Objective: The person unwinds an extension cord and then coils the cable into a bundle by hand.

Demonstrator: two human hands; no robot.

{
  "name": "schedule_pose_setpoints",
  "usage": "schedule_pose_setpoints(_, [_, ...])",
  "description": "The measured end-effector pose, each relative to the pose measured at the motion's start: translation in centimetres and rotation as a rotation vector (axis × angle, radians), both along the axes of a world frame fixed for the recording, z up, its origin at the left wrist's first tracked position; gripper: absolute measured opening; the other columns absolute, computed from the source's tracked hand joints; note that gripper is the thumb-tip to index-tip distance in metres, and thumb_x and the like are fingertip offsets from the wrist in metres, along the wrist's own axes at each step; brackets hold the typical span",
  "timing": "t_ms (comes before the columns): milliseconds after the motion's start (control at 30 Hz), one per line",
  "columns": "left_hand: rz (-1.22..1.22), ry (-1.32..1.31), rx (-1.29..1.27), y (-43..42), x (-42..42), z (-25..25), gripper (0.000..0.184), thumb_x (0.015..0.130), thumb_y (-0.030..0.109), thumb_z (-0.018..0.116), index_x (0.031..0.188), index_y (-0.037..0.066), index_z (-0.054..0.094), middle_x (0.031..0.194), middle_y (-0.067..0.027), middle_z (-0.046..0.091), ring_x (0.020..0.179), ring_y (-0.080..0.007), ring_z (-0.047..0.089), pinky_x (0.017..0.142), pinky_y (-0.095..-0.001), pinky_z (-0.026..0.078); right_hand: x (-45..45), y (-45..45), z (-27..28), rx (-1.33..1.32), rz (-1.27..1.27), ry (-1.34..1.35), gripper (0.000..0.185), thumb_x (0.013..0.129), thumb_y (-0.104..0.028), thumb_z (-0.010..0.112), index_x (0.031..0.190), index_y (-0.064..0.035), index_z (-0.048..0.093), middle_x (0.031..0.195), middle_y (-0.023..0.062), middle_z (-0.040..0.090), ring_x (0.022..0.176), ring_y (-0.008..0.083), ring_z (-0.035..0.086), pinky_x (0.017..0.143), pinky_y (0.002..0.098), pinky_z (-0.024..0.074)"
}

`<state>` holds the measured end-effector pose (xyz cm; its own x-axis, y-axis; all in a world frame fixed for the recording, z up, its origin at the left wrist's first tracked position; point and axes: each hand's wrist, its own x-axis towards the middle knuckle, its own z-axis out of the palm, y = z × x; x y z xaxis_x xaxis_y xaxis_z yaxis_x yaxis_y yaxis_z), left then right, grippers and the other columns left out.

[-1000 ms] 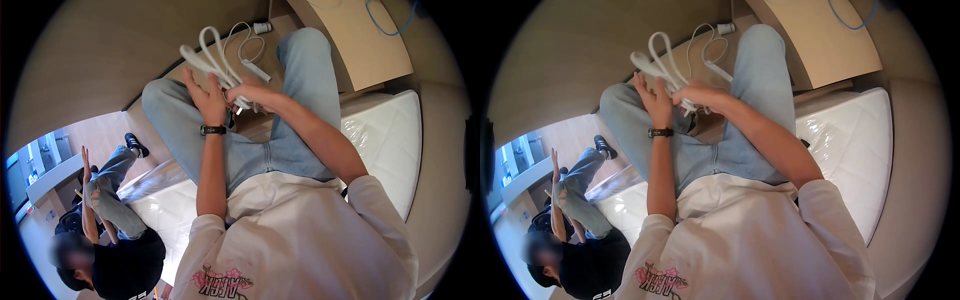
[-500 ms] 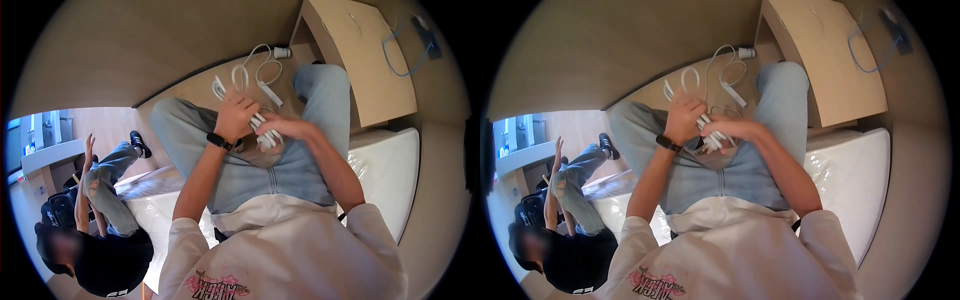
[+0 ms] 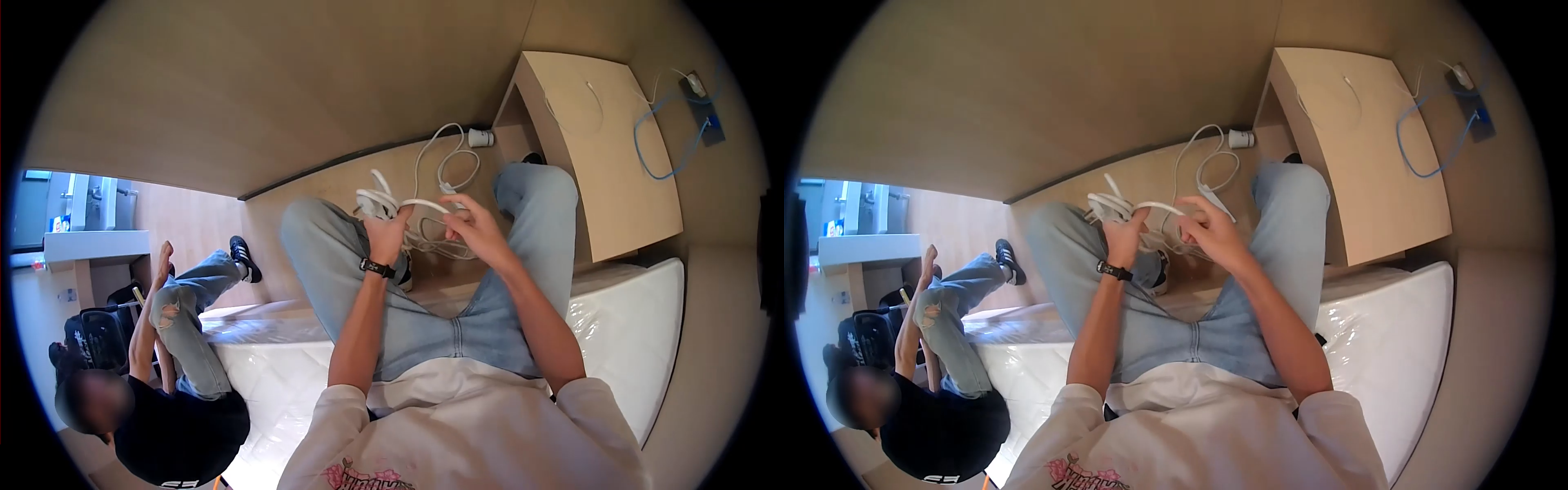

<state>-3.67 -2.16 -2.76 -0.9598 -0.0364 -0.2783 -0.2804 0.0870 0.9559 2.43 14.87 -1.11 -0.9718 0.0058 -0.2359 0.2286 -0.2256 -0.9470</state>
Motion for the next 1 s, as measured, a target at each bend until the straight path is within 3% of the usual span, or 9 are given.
schedule_pose_setpoints(100, [0.004,0.044,0.091,0.5,0.2,0.6,0.021,0.077,0.013,0.074,0.071,0.004,0.056,0.059,-0.0019,0.054,0.047,-0.0119,0.05,0.044,-0.0258,0.036,-0.3,0.7,-0.4,0.266,-0.032,0.077,0.019,0.094,-0.012,0.054,0.108,-0.0009,0.061,0.07,0.0005,0.057,0.063,0.0051,0.051,0.058,0.0198,0.0419])
schedule_pose_setpoints(200, [-0.143,-0.023,0.058,0.9,0.8,0.7,0.024,0.077,0.015,0.075,0.074,0.003,0.055,0.061,-0.0016,0.054,0.047,-0.0116,0.05,0.044,-0.0257,0.038,-0.2,0.8,0.0,0.158,-0.225,0.006,0.017,0.092,-0.014,0.058,0.099,-0.0004,0.065,0.07,0.0003,0.058,0.067,0.0036,0.052,0.057,0.0188,0.0408])
schedule_pose_setpoints(333, [-0.501,-0.087,-0.273,1.9,1.8,-0.5,0.033,0.071,0.026,0.08,0.089,0.003,0.065,0.078,-0.0082,0.067,0.066,-0.0157,0.063,0.062,-0.0326,0.051,0.0,1.9,-0.7,0.311,-0.298,0.147,0.015,0.092,-0.014,0.059,0.099,-0.0014,0.064,0.069,-0.0012,0.057,0.067,0.0022,0.051,0.055,0.0187,0.0401])
schedule_pose_setpoints(400, [-0.566,0.232,-0.309,2.3,2.7,-0.5,0.033,0.072,0.026,0.081,0.084,0.002,0.062,0.074,-0.0053,0.065,0.06,-0.0124,0.06,0.057,-0.0284,0.049,0.3,2.0,-0.3,0.089,-0.25,0.018,0.011,0.091,-0.013,0.059,0.097,-0.0037,0.063,0.074,-0.0027,0.059,0.07,0.0041,0.053,0.059,0.02,0.0423])
schedule_pose_setpoints(500, [-0.616,0.074,-0.285,2.6,2.5,0.3,0.039,0.068,0.028,0.083,0.089,0.002,0.064,0.082,-0.0073,0.068,0.069,-0.0157,0.064,0.066,-0.0311,0.051,0.3,1.0,0.8,-0.204,-0.295,-0.002,0.008,0.089,-0.009,0.06,0.097,-0.005,0.061,0.08,-0.0021,0.06,0.073,0.0074,0.055,0.064,0.0213,0.044])
schedule_pose_setpoints(600, [-0.647,0.175,-0.346,2.8,2.6,0.3,0.048,0.062,0.033,0.084,0.096,0.003,0.065,0.09,-0.0147,0.069,0.082,-0.0293,0.068,0.073,-0.0359,0.053,0.4,0.2,0.4,-0.053,-0.306,0.206,0.011,0.091,-0.013,0.057,0.099,-0.005,0.06,0.087,0.0001,0.061,0.076,0.0101,0.058,0.067,0.0231,0.0457])
schedule_pose_setpoints(733, [-0.705,0.315,-0.317,3.3,3.4,-0.1,0.051,0.062,0.034,0.084,0.097,0.003,0.064,0.09,-0.0156,0.069,0.083,-0.0309,0.067,0.073,-0.0369,0.053,0.0,0.7,-0.4,0.123,-0.347,0.393,0.017,0.093,-0.018,0.053,0.1,-0.0047,0.059,0.089,0.0027,0.061,0.081,0.0095,0.058,0.071,0.0227,0.0457])
schedule_pose_setpoints(800, [-0.688,0.274,-0.253,3.7,3.8,-1.0,0.052,0.061,0.032,0.085,0.098,0.003,0.063,0.09,-0.0161,0.069,0.084,-0.0318,0.067,0.072,-0.0372,0.053,0.9,0.7,0.8,-0.349,-0.104,0.103,0.025,0.093,-0.021,0.046,0.096,-0.0005,0.059,0.098,0.0092,0.058,0.1,0.0153,0.055,0.088,0.025,0.0417])
schedule_pose_setpoints(1000, [-0.617,0.306,-0.179,4.3,4.2,-3.1,0.04,0.062,0.017,0.08,0.096,0.003,0.063,0.084,-0.0156,0.068,0.081,-0.0321,0.066,0.071,-0.0365,0.052,0.2,0.5,-1.4,-0.114,-0.24,0.203,0.03,0.095,-0.027,0.044,0.086,-0.0005,0.055,0.081,0.0074,0.056,0.078,0.0139,0.054,0.072,0.0261,0.0448])
